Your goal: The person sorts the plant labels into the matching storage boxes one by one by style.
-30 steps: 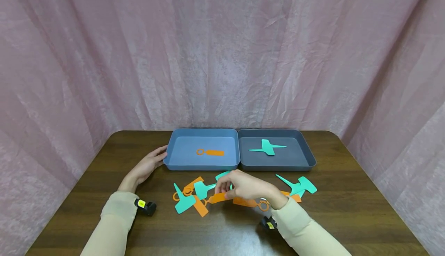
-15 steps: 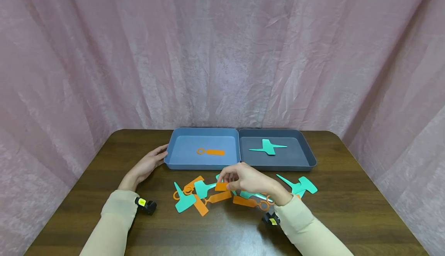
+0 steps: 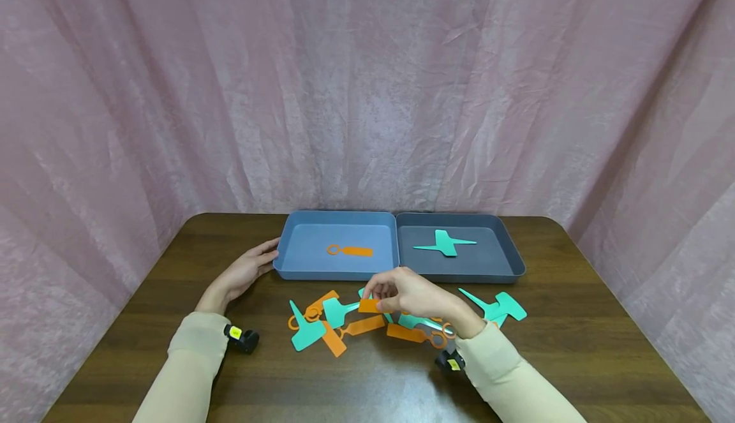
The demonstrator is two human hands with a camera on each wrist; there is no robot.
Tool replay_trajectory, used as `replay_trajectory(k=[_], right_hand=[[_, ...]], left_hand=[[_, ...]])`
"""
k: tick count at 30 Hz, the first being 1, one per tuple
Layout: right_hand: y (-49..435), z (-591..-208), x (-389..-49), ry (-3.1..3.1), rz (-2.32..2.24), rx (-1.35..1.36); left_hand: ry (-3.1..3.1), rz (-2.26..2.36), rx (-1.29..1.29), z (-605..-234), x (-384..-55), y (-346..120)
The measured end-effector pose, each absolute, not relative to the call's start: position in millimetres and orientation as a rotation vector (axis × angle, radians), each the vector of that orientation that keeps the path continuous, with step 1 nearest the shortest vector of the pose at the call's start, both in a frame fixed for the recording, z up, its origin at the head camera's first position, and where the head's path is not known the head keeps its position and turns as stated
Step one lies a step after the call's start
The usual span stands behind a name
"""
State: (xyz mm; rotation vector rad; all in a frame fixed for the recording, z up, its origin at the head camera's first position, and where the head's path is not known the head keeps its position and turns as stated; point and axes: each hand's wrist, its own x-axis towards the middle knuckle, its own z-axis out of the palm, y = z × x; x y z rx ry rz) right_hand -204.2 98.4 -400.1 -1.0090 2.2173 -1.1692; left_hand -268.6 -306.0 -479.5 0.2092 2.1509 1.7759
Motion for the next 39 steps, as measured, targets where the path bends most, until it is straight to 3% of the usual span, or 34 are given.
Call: replay_trajectory(k=[21,39], right_hand=[[100.9,-400.7,-209.8,2.207,-1.157,-1.024],[106.7,-377.9,-248.0,2.287,-1.083,-1.077]], left_hand=[[2.129,1.772,0.283,-477.4,-268.1,-312.5],[2.126,1.795,0.239,-479.8,-268.0,-309.9]])
